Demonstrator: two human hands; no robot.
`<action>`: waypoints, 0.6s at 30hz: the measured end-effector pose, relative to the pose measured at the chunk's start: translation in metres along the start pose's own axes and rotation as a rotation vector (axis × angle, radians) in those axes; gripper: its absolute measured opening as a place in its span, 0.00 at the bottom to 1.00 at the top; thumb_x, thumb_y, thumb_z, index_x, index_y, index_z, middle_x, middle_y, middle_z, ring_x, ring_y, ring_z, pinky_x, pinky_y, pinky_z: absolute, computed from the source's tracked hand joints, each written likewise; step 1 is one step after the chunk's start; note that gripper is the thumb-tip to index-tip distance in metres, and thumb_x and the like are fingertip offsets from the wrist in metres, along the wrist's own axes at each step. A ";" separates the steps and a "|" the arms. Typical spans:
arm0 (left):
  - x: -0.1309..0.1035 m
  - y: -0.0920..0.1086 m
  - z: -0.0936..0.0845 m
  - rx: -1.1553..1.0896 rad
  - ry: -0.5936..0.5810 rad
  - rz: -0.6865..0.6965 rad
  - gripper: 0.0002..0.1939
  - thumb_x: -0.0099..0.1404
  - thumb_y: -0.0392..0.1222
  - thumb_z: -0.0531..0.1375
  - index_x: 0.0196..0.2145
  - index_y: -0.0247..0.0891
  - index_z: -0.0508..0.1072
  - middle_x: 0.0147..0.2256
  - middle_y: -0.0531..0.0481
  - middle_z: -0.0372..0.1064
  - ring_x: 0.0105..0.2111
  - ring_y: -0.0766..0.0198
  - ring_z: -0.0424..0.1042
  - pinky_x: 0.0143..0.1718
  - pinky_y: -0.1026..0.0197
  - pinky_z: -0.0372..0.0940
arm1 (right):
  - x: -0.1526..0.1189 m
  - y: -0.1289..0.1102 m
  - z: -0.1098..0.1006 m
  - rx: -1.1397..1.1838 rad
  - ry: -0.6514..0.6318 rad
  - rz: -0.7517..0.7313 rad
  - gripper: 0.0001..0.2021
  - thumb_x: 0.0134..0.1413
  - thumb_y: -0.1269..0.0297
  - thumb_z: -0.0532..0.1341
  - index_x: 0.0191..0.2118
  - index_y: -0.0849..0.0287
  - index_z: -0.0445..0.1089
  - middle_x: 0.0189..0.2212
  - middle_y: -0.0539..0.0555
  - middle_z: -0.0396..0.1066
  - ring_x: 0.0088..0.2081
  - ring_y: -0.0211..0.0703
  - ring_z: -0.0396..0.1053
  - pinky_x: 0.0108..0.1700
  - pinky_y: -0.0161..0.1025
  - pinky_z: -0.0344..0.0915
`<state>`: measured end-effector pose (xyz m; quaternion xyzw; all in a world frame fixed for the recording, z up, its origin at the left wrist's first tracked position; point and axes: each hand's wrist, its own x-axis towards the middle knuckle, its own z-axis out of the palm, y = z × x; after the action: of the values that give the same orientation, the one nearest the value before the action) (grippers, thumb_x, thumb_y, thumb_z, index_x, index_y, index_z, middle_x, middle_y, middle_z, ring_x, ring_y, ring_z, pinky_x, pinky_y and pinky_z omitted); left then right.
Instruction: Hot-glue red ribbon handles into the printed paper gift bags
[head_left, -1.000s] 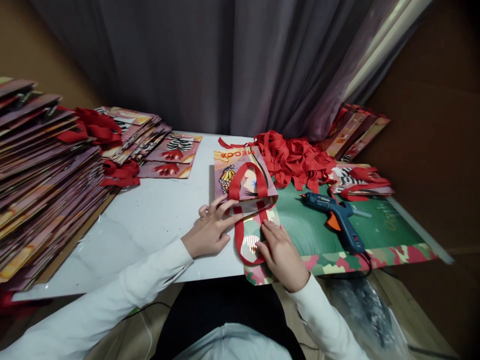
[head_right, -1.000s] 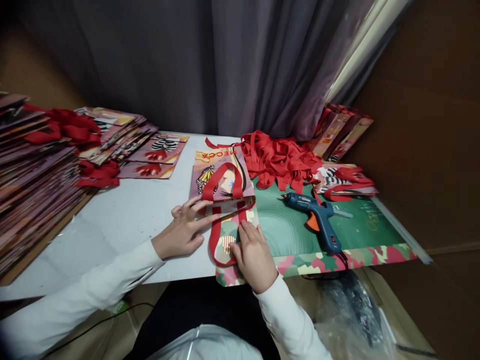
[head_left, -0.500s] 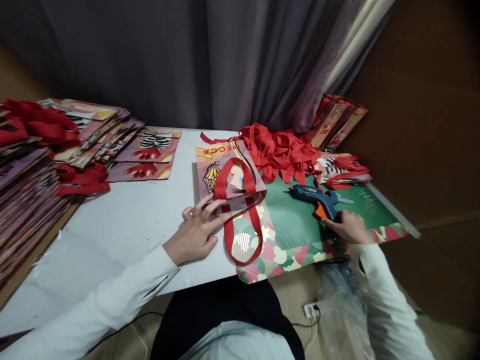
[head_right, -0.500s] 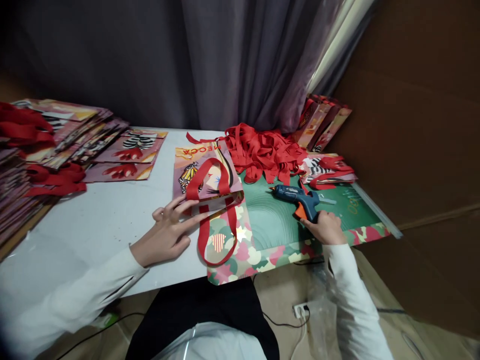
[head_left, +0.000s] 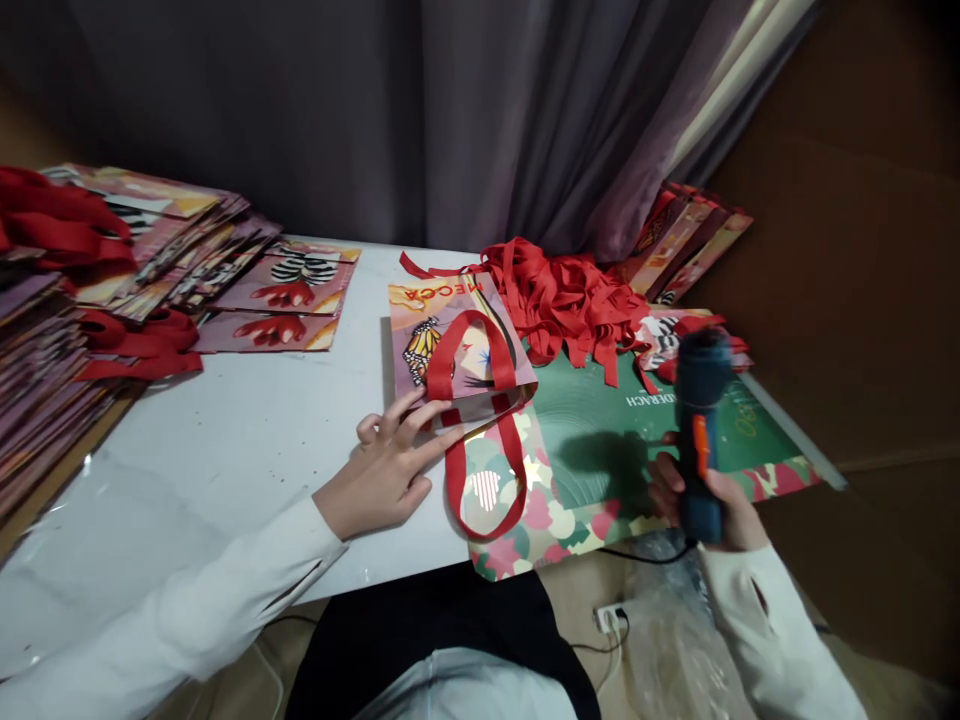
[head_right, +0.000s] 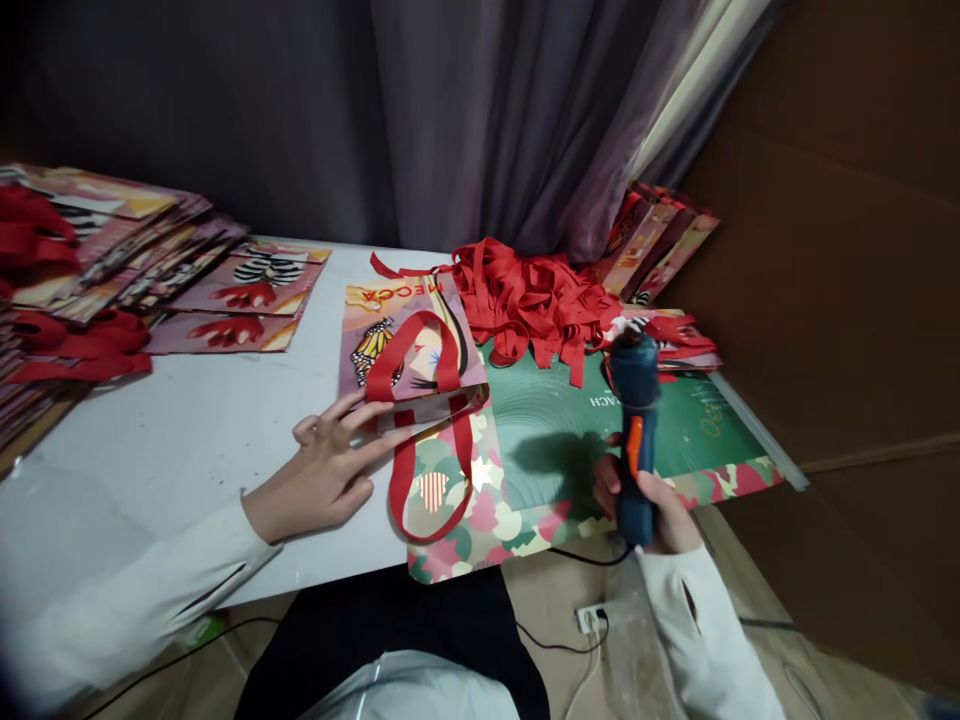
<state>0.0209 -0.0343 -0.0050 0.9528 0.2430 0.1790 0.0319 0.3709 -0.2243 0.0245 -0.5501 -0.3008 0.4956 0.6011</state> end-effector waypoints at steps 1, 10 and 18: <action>0.000 0.000 0.000 -0.007 0.001 -0.003 0.34 0.55 0.32 0.52 0.59 0.49 0.64 0.61 0.42 0.51 0.62 0.40 0.45 0.48 0.44 0.52 | -0.003 0.002 0.004 0.041 -0.044 -0.072 0.24 0.45 0.42 0.61 0.46 0.45 0.64 0.22 0.46 0.53 0.20 0.37 0.54 0.20 0.35 0.54; -0.001 0.001 0.001 0.008 -0.020 -0.023 0.34 0.55 0.31 0.53 0.60 0.50 0.63 0.61 0.42 0.50 0.63 0.39 0.44 0.48 0.43 0.51 | 0.002 0.012 0.004 -0.227 -0.019 -0.302 0.32 0.44 0.28 0.48 0.56 0.28 0.56 0.43 0.53 0.72 0.18 0.35 0.60 0.19 0.37 0.54; -0.001 0.002 0.001 0.036 -0.040 -0.013 0.34 0.57 0.32 0.53 0.60 0.50 0.63 0.61 0.41 0.50 0.63 0.37 0.44 0.48 0.42 0.52 | 0.038 -0.042 0.032 -0.998 -0.488 -0.120 0.12 0.53 0.55 0.61 0.42 0.52 0.74 0.44 0.57 0.75 0.48 0.54 0.72 0.54 0.50 0.67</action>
<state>0.0212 -0.0360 -0.0056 0.9551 0.2516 0.1551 0.0205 0.3655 -0.1733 0.0648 -0.6190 -0.6602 0.3711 0.2080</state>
